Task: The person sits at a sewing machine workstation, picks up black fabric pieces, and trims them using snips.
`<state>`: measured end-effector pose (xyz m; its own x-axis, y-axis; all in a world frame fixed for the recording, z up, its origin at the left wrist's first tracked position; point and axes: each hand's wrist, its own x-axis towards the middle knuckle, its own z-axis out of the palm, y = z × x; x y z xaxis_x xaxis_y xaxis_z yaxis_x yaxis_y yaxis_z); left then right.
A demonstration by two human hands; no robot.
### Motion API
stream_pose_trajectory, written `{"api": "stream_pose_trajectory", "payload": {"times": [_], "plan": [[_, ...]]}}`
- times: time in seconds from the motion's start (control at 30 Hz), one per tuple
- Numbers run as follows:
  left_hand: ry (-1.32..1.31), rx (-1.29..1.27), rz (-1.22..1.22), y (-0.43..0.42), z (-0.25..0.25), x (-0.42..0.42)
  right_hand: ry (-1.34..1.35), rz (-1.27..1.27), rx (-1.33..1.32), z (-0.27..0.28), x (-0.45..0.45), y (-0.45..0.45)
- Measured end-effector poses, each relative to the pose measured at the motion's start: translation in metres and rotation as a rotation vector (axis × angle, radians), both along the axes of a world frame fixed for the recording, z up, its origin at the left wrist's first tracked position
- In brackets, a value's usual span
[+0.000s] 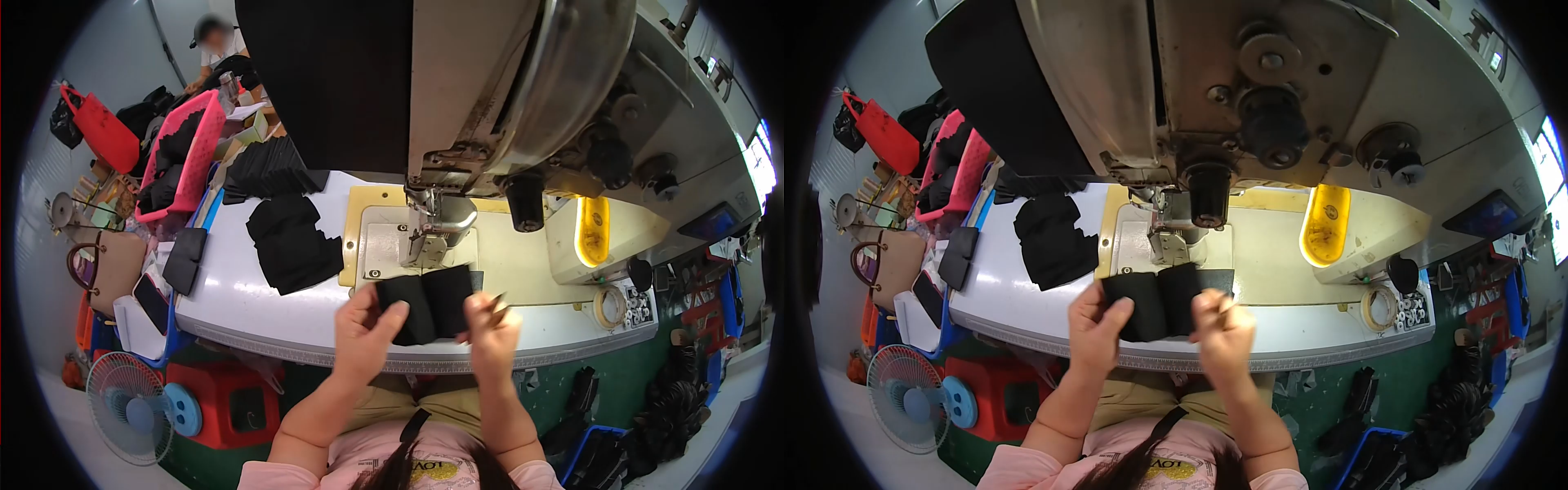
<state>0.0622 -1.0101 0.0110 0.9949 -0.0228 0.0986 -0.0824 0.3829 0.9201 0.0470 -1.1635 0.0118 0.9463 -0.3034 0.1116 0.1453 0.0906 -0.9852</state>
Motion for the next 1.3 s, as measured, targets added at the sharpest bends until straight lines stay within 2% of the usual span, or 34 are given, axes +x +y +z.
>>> {"api": "stream_pose_trajectory", "payload": {"times": [0.03,0.1,0.17,0.27,0.37,0.43,0.47,0.5,0.53,0.57,0.6,0.73,0.83,0.9,0.97,1.03,1.1,1.13,1.17,1.27,1.3], "plan": [[0.008,-0.06,0.019,0.007,0.006,0.002,0.048,-0.106,0.096,-0.001,0.004,-0.011],[-0.036,-0.123,0.044,0.022,0.008,0.006,0.02,-0.195,0.104,-0.005,0.011,-0.046],[-0.084,-0.116,0.072,0.036,0.009,0.007,0.072,-0.663,0.243,0.013,0.014,-0.056],[-0.073,-0.095,0.136,0.034,0.023,0.006,-0.143,-0.474,0.099,0.0,0.004,-0.105],[-0.074,0.025,0.138,0.02,0.021,0.003,-0.207,-0.753,-0.217,0.005,0.003,-0.076],[-0.066,0.044,0.081,0.008,0.014,0.001,-0.099,-0.399,-0.456,0.024,-0.013,-0.052],[-0.034,0.07,0.057,0.001,0.015,-0.001,-0.251,-0.282,-0.73,0.014,-0.011,-0.044],[-0.038,0.15,0.022,-0.003,0.009,-0.002,-0.338,-0.191,-0.773,0.02,-0.011,-0.021],[-0.035,0.086,-0.017,-0.01,0.009,-0.004,-0.344,-0.039,-0.716,0.029,-0.013,-0.003],[-0.031,0.021,-0.053,-0.015,0.01,-0.006,-0.529,0.014,-0.76,0.017,-0.005,0.006],[0.018,-0.001,-0.109,-0.012,0.015,-0.009,-0.443,0.054,-0.782,0.022,-0.011,0.013],[0.016,-0.007,-0.141,0.0,0.01,-0.008,-0.352,0.119,-0.593,0.021,-0.012,0.019],[-0.02,-0.007,-0.16,0.001,0.006,-0.008,-0.436,0.045,-0.589,0.011,-0.007,0.016],[-0.039,-0.012,-0.176,0.0,0.004,-0.008,-0.314,-0.033,-0.553,0.011,-0.009,0.011],[-0.021,-0.024,-0.154,0.003,0.002,-0.005,0.021,-0.032,-0.28,0.001,-0.007,-0.007],[-0.002,-0.018,-0.109,0.01,0.004,-0.001,-0.028,-0.151,0.022,0.002,0.001,-0.03],[0.019,0.001,-0.035,0.023,0.008,0.0,0.021,-0.41,0.089,0.021,0.006,-0.052],[-0.062,-0.005,-0.062,0.037,0.0,0.002,-0.031,-0.478,0.131,0.017,0.007,-0.07],[-0.054,-0.117,-0.022,0.036,0.012,0.003,-0.083,-0.548,0.173,0.014,0.007,-0.089],[-0.031,-0.118,0.105,0.045,0.014,0.007,-0.172,-0.652,-0.009,0.004,-0.001,-0.134],[-0.051,-0.099,0.076,0.043,0.011,0.006,-0.158,-0.688,-0.122,0.005,-0.002,-0.131]]}}
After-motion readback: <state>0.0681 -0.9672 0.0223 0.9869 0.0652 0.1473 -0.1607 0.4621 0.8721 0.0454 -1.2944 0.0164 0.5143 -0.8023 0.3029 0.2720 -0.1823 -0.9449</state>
